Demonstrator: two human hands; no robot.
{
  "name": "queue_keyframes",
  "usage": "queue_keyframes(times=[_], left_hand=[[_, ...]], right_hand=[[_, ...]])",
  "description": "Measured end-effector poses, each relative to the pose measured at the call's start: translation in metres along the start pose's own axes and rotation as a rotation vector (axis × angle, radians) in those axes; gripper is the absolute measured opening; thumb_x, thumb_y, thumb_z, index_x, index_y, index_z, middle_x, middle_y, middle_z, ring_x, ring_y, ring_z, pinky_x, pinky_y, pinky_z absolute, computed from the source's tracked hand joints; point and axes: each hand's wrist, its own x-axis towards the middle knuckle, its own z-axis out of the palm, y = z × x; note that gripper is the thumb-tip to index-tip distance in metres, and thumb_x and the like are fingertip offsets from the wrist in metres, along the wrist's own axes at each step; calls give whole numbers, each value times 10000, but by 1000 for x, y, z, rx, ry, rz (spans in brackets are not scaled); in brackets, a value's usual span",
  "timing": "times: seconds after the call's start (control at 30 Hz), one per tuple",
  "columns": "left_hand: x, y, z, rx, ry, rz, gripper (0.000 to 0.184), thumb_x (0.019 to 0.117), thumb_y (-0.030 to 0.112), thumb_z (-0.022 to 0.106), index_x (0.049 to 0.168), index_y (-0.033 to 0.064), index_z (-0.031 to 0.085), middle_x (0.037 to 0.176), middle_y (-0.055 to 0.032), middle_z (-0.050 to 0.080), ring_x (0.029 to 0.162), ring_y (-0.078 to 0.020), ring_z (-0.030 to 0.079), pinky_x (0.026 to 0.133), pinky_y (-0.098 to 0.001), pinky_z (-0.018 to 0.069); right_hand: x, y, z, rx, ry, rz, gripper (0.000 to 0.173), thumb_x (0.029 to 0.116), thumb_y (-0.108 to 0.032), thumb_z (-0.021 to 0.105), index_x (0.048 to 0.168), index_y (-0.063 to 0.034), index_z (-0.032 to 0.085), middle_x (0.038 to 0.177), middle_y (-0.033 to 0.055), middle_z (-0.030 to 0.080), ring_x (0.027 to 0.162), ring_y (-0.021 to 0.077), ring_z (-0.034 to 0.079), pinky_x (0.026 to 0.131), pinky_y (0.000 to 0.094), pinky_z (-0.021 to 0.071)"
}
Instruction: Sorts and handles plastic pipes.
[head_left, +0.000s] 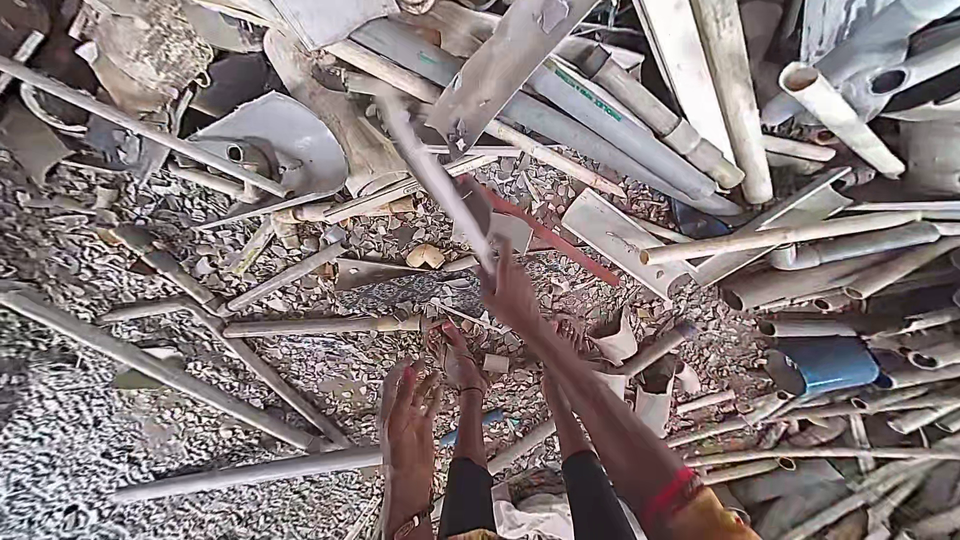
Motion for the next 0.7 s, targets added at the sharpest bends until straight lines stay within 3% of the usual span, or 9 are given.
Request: queue_keyframes(times=[0.1, 0.13, 0.2, 0.27, 0.33, 0.43, 0.53, 0.63, 0.7], left_hand=[[-4, -1, 6, -56, -187, -14, 566, 1074, 424, 342, 1582, 190, 258, 1528, -44, 496, 1305, -199, 570, 958, -421, 536], [-6, 1, 12, -89, -170, -13, 498, 1095, 383, 304, 1537, 154, 289, 1411, -27, 577, 1191, -148, 631, 898, -365, 570], [-2, 3, 16, -221, -43, -8, 309, 1109, 253, 311, 1296, 125, 521, 986, 16, 730, 856, -100, 724, 751, -303, 618], [5, 6, 14, -323, 8, 0, 284, 1111, 209, 289, 1075, 162, 567, 670, 78, 632, 615, -72, 668, 664, -289, 619], [7, 11, 16, -336, 41, -3, 286, 1122, 234, 285, 1045, 180, 555, 588, 102, 543, 496, -44, 578, 545, -240, 572], [8, 22, 21, -293, 77, -31, 309, 1124, 260, 310, 1088, 138, 591, 581, 80, 522, 423, -27, 508, 428, -188, 496], [7, 34, 19, -280, 47, -54, 292, 1118, 226, 307, 1161, 104, 568, 652, 50, 557, 410, -11, 468, 384, -148, 432], [11, 34, 14, -277, 58, -60, 286, 1116, 207, 327, 1240, 78, 550, 712, 15, 587, 426, -15, 489, 380, -145, 427], [13, 34, 15, -280, 78, -54, 244, 1113, 189, 353, 1214, 71, 542, 722, 10, 594, 435, -20, 503, 387, -145, 438]], right_hand=[[-73, -6, 10, -23, -450, -273, 587, 998, -231, 624, 1493, 41, 463, 1308, 259, 647, 1190, 402, 647, 1018, 542, 500], [-83, -2, 12, 13, -575, -368, 531, 1005, -248, 632, 1433, 53, 539, 1366, 273, 612, 1295, 406, 579, 1126, 522, 414], [-81, 5, 6, 127, -618, -422, 349, 1017, -250, 606, 1206, 27, 704, 1282, 225, 660, 1278, 352, 579, 1129, 482, 409], [-46, 3, -19, 214, -379, -307, 287, 1007, -174, 595, 1142, 57, 697, 1154, 198, 697, 1129, 292, 656, 1014, 451, 506], [16, -11, -51, 285, -65, -99, 320, 1017, -163, 599, 1234, 72, 603, 1079, 208, 686, 940, 275, 682, 831, 443, 561], [126, -45, -94, 508, 208, 100, 610, 1030, -343, 622, 1479, -2, 389, 1325, 264, 582, 1108, 350, 651, 878, 516, 566], [196, -68, -99, 560, 423, 130, 471, 1035, -276, 619, 1414, -24, 499, 1304, 228, 598, 1102, 330, 668, 848, 497, 601], [176, -66, -92, 251, 599, 29, 350, 1017, -140, 555, 1307, 53, 581, 1205, 237, 669, 1135, 325, 653, 985, 477, 502], [127, -49, -90, 199, 670, -25, 375, 1016, -126, 554, 1329, 80, 565, 1173, 233, 686, 1083, 297, 676, 969, 445, 515]])
